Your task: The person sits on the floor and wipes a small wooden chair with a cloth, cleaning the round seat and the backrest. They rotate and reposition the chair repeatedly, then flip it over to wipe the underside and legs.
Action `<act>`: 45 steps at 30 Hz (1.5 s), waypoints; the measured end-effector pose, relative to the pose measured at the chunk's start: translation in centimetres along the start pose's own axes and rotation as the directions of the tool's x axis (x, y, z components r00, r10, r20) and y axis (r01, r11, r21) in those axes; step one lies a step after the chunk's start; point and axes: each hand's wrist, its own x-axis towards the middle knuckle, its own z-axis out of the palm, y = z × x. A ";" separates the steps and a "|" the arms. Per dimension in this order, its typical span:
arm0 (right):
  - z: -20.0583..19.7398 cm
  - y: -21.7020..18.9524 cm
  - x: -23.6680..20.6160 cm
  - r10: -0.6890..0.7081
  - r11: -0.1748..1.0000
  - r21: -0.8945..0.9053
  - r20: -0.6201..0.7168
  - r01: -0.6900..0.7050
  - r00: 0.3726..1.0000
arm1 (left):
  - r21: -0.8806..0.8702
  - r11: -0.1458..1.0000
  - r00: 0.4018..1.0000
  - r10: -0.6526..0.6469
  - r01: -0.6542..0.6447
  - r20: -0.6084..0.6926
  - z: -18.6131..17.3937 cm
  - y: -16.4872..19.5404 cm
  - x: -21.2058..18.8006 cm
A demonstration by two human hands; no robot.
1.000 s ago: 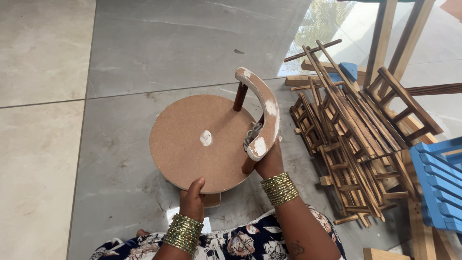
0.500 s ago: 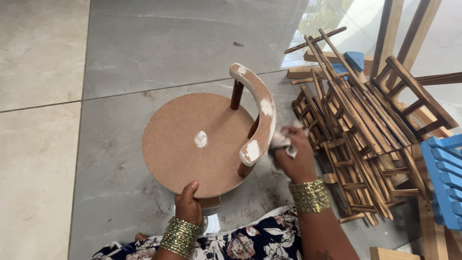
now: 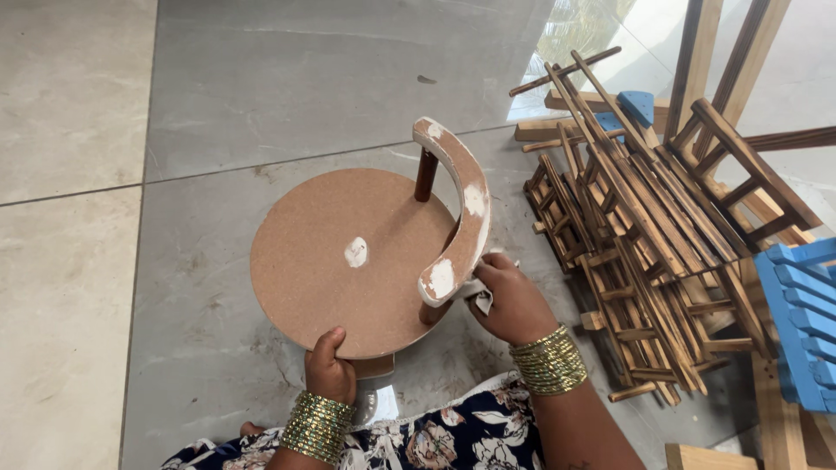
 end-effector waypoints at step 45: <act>-6.8 -10.5 18.2 0.026 0.999 0.037 0.186 -0.033 0.982 | -0.038 0.998 0.998 -0.048 0.049 0.041 3.8 3.7 -1.0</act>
